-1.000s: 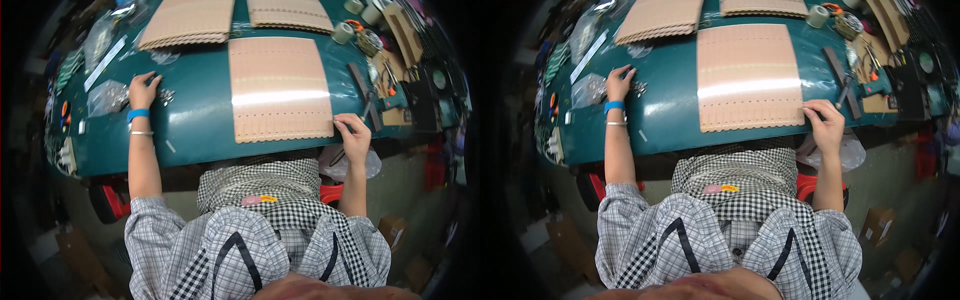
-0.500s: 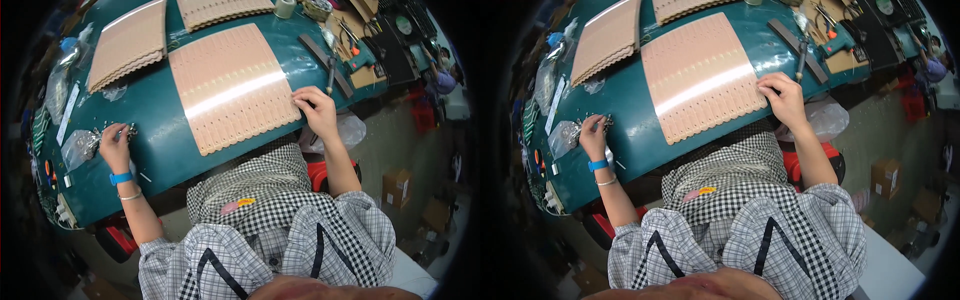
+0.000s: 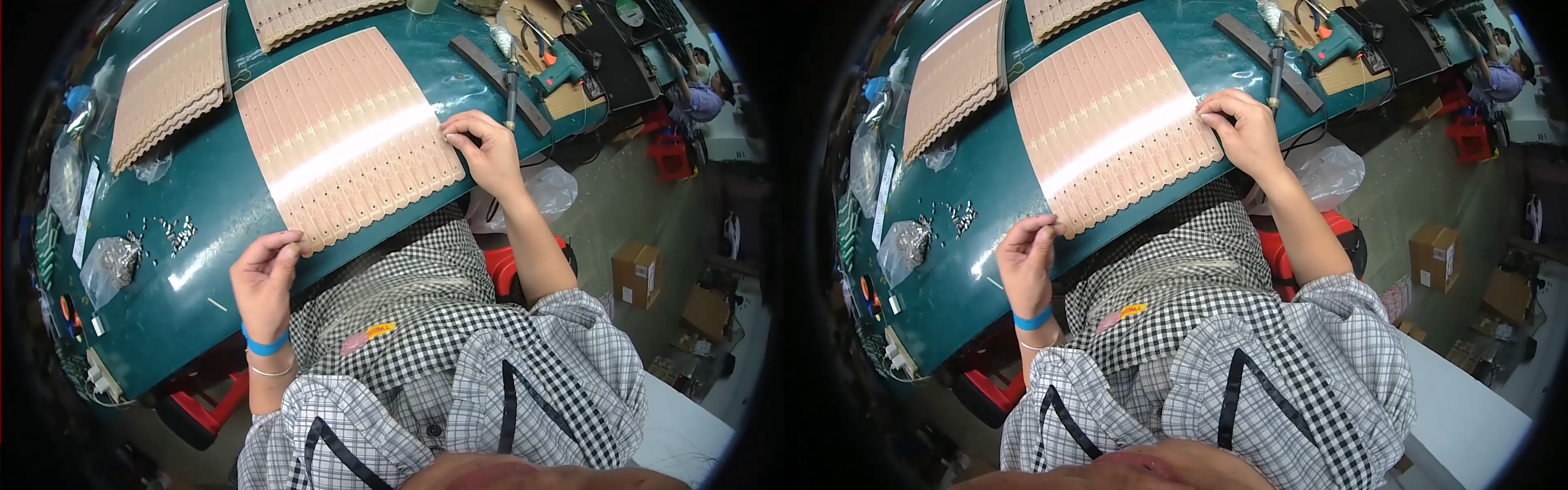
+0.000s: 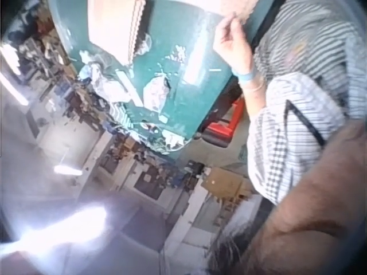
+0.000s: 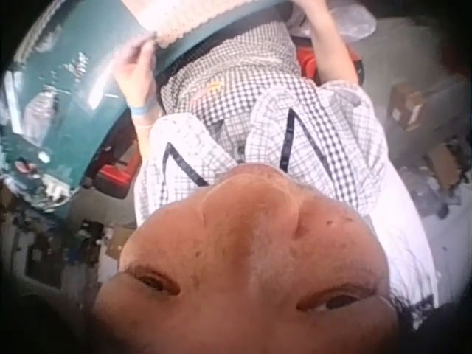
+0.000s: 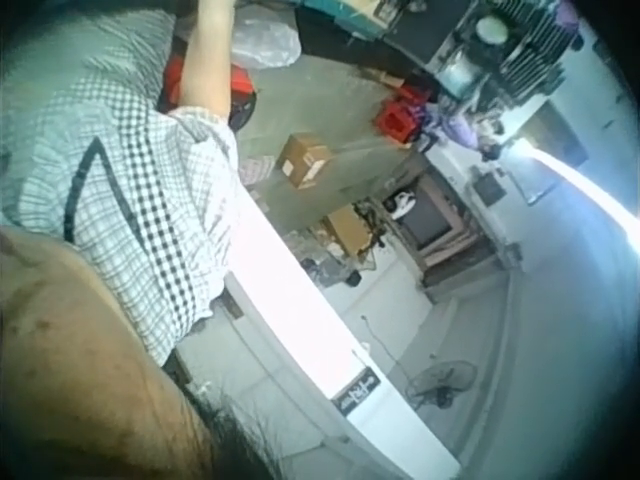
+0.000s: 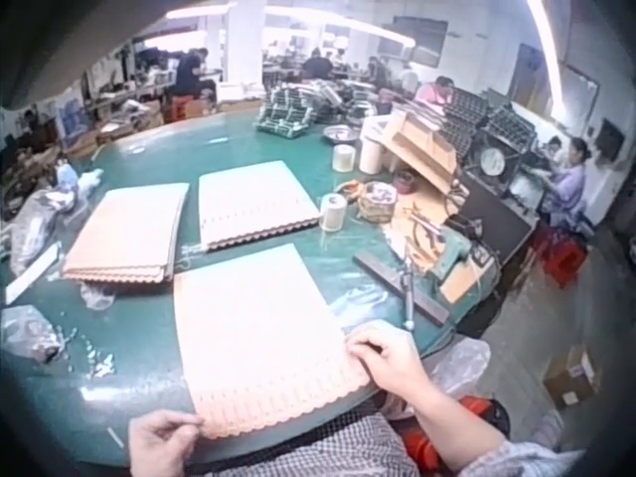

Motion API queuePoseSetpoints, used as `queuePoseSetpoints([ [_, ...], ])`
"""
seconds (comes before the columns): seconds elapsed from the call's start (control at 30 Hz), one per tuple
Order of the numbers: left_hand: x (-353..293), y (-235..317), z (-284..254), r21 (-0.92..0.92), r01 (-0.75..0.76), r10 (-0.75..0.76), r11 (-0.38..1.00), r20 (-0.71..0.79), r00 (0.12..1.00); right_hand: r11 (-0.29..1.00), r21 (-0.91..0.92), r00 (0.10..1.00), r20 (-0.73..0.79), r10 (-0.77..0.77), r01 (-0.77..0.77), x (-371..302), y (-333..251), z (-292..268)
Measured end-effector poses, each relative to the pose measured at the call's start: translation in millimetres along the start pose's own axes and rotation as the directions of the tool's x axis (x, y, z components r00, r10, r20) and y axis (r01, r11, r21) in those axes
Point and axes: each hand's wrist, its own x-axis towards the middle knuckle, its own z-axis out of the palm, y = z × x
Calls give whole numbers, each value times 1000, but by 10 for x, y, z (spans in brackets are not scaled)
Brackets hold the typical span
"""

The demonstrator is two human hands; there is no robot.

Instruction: The person solders connectors and solder wire onto LED strips and circuit board panels with a soldering iron to assemble lighting panels.

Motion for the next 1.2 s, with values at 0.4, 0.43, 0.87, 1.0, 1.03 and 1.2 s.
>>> queuePoseSetpoints([
  [0.4,10,-190,212,-125,161,-134,979,201,970,1000,-12,1000,1,-29,29,22,0,52],
  [0.43,13,-196,220,-123,157,-129,980,208,970,999,-19,999,-3,-35,35,21,-5,53],
  [0.87,48,-184,266,-85,207,-186,975,201,962,910,-306,952,-36,-303,278,-10,-59,104],
  [1.0,39,-217,236,-121,106,-88,987,144,986,910,-300,952,-22,-306,285,6,-89,103],
  [1.03,30,-205,212,-92,48,-38,995,109,993,927,-254,957,-14,-289,277,20,-101,94],
  [1.2,13,-6,347,-263,89,-72,961,73,995,976,-72,977,-35,-210,207,-90,-573,106],
])
